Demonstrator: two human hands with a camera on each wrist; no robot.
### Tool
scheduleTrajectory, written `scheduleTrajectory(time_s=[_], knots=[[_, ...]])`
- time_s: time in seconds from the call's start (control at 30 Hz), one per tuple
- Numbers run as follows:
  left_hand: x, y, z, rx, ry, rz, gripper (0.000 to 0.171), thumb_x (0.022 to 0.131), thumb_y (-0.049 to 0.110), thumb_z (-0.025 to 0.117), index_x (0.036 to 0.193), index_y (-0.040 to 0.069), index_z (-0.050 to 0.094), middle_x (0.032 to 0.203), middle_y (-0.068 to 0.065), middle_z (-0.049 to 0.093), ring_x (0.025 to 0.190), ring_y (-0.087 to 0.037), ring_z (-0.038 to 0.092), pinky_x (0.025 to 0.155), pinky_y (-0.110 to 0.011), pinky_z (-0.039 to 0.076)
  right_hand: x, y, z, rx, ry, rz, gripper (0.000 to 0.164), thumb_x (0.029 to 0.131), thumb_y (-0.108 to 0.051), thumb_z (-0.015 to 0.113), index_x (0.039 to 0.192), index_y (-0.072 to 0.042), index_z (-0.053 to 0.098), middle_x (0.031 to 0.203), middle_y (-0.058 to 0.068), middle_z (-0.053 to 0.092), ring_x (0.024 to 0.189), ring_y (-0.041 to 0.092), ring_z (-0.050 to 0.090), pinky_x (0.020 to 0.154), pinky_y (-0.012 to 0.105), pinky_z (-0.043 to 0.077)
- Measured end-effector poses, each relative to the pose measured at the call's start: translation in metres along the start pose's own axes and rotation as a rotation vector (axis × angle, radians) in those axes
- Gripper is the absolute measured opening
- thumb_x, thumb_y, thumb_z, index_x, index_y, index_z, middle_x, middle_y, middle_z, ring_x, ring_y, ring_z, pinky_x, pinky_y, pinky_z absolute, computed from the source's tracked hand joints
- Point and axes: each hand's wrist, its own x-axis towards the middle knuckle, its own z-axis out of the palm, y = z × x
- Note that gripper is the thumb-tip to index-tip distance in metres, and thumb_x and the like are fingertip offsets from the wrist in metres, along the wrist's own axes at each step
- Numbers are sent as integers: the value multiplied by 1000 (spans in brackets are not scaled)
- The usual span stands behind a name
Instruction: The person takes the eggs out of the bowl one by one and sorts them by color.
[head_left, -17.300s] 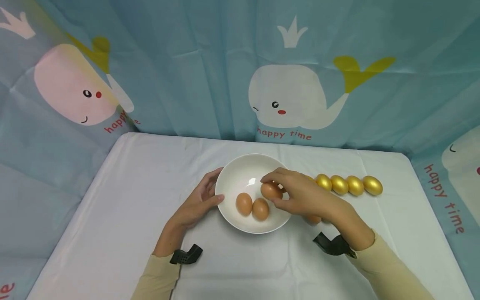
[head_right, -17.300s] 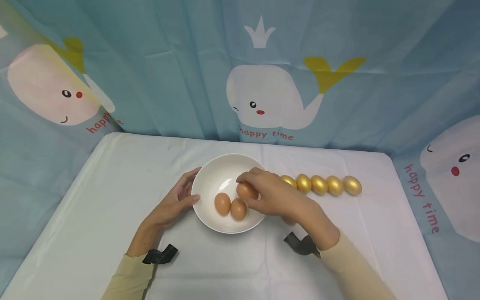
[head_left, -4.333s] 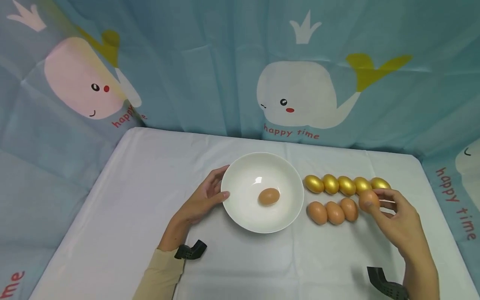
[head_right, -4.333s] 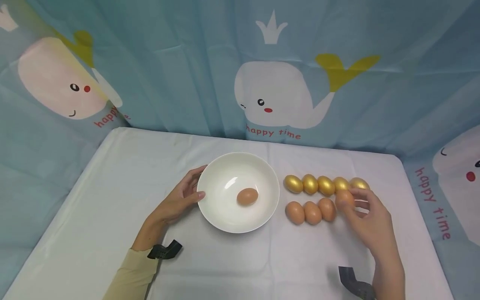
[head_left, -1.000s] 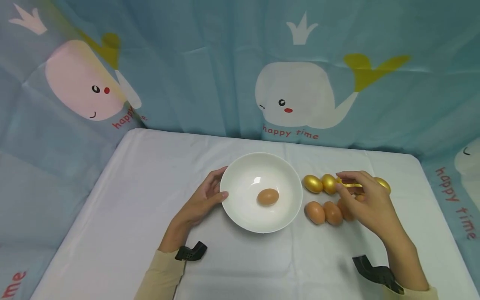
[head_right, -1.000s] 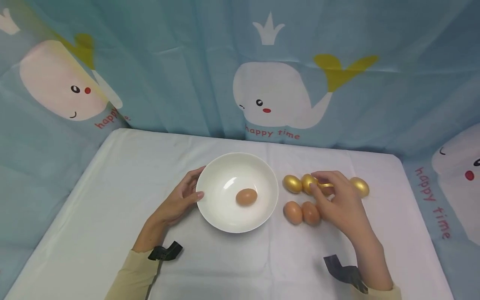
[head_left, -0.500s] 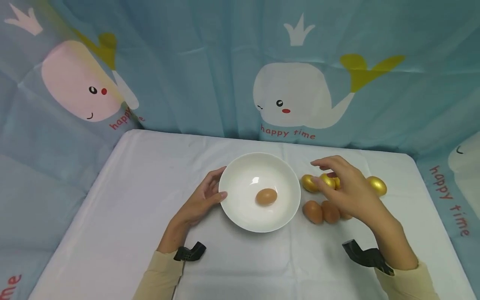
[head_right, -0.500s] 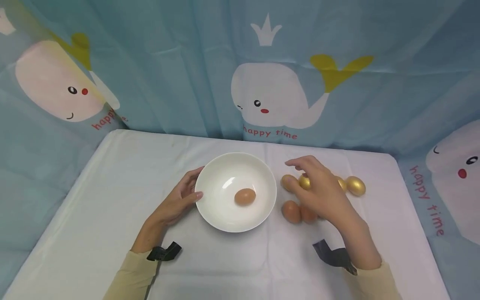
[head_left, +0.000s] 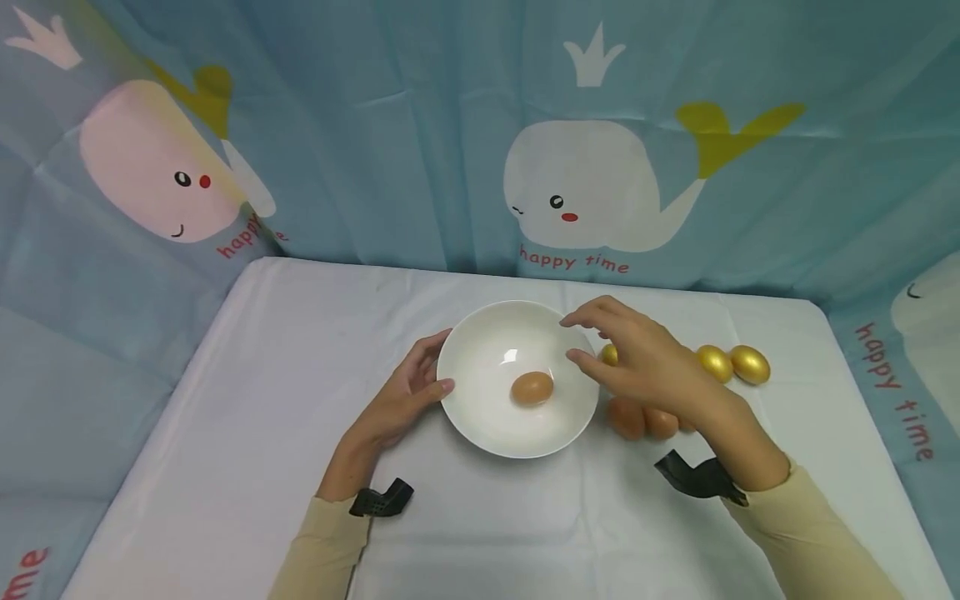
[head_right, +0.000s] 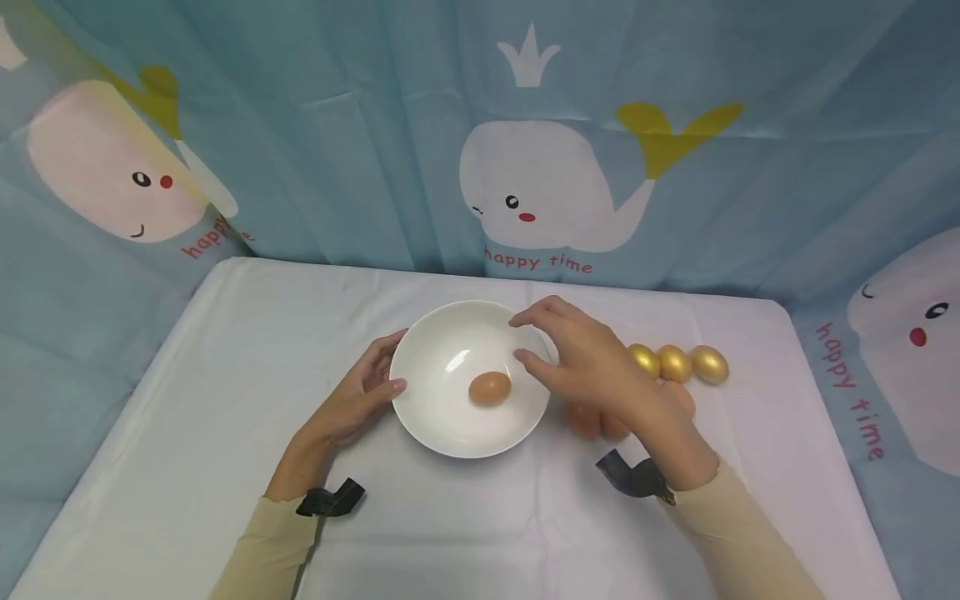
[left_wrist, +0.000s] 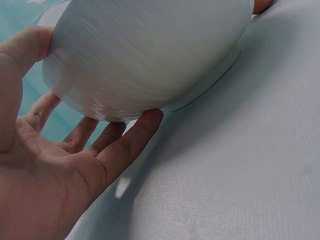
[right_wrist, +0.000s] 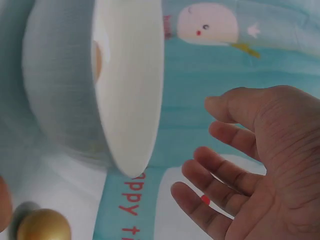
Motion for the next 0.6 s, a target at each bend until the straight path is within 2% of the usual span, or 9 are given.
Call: scheduleTrajectory(time_s=[0.1, 0.2, 0.27, 0.37, 0.6], knots=[[-1, 0, 0, -1, 3, -2, 76, 101, 6, 66, 166, 18, 28, 173, -11, 28, 148, -18, 52, 105, -27, 57, 4, -5, 2, -9, -31, -3, 36, 102, -31, 72, 136, -20, 67, 137, -2, 64, 111, 23, 67, 98, 48, 58], [0, -1, 0, -6, -1, -3, 77, 101, 5, 66, 166, 17, 27, 173, -12, 28, 148, -19, 51, 106, -28, 57, 8, -6, 7, -43, -69, -23, 36, 100, -30, 73, 135, -21, 68, 136, -2, 65, 112, 21, 67, 97, 46, 58], [0, -2, 1, -10, -1, -3, 77, 101, 5, 67, 166, 16, 27, 173, -12, 27, 149, -18, 51, 106, -28, 57, 12, -7, 11, -68, -96, -40, 37, 99, -29, 73, 135, -20, 68, 135, -1, 65, 112, 22, 68, 95, 46, 59], [0, -2, 1, -10, -2, -5, 77, 101, 6, 67, 165, 17, 28, 173, -12, 28, 149, -16, 51, 107, -28, 57, 17, -8, 18, -87, -130, -75, 37, 99, -27, 74, 134, -16, 69, 134, 1, 66, 121, 25, 67, 99, 48, 59], [0, -2, 0, 11, -1, -2, 76, 101, 6, 66, 166, 18, 27, 172, -12, 29, 148, -16, 52, 107, -27, 56, 28, -16, 32, -110, -203, -169, 35, 100, -28, 74, 131, -12, 71, 128, 6, 68, 112, 24, 70, 93, 42, 60]])
